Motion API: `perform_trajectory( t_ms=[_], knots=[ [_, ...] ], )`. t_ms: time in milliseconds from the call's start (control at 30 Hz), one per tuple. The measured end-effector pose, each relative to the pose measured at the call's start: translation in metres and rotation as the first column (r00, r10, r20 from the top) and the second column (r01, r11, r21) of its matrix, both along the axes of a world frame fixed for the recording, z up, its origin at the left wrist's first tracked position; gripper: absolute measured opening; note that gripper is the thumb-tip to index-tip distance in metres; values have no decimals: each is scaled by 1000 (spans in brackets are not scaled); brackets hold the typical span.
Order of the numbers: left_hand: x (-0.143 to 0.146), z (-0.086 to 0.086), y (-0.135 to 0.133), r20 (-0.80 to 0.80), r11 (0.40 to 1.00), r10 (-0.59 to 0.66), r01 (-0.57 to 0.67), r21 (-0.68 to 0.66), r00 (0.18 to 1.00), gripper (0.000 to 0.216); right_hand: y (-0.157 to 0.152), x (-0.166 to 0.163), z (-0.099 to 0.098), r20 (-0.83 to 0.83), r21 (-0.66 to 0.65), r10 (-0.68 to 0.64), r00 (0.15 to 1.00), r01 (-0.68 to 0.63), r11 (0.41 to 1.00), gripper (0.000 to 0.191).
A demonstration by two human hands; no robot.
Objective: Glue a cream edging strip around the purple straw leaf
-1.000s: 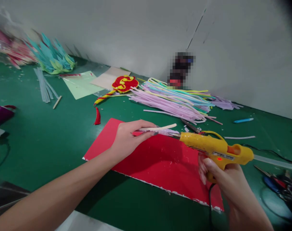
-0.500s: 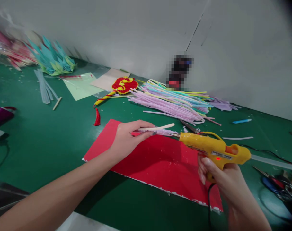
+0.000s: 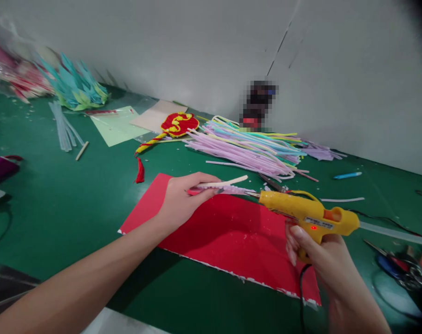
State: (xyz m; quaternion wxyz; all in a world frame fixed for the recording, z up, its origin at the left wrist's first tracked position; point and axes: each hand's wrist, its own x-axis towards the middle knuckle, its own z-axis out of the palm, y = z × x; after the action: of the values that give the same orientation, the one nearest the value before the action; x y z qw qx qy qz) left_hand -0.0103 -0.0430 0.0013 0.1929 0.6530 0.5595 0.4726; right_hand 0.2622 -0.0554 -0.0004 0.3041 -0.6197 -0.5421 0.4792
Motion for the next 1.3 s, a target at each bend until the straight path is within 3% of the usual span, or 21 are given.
perform_trajectory(
  t_ms=[467, 1000, 1300],
  knots=[
    [-2, -1, 0, -11, 1000, 9, -9, 4, 1000, 13, -6, -12, 8, 2, 46, -92, 996, 92, 995, 39],
    [-4, -4, 0, -40, 999, 39, -39, 20, 998, 14, -5, -15, 12, -5, 9, -110, 994, 110, 994, 39],
    [-4, -6, 0, -74, 998, 56, -54, 30, 996, 13, -5, -19, 16, 24, 65, -101, 995, 99, 993, 38]
  ],
)
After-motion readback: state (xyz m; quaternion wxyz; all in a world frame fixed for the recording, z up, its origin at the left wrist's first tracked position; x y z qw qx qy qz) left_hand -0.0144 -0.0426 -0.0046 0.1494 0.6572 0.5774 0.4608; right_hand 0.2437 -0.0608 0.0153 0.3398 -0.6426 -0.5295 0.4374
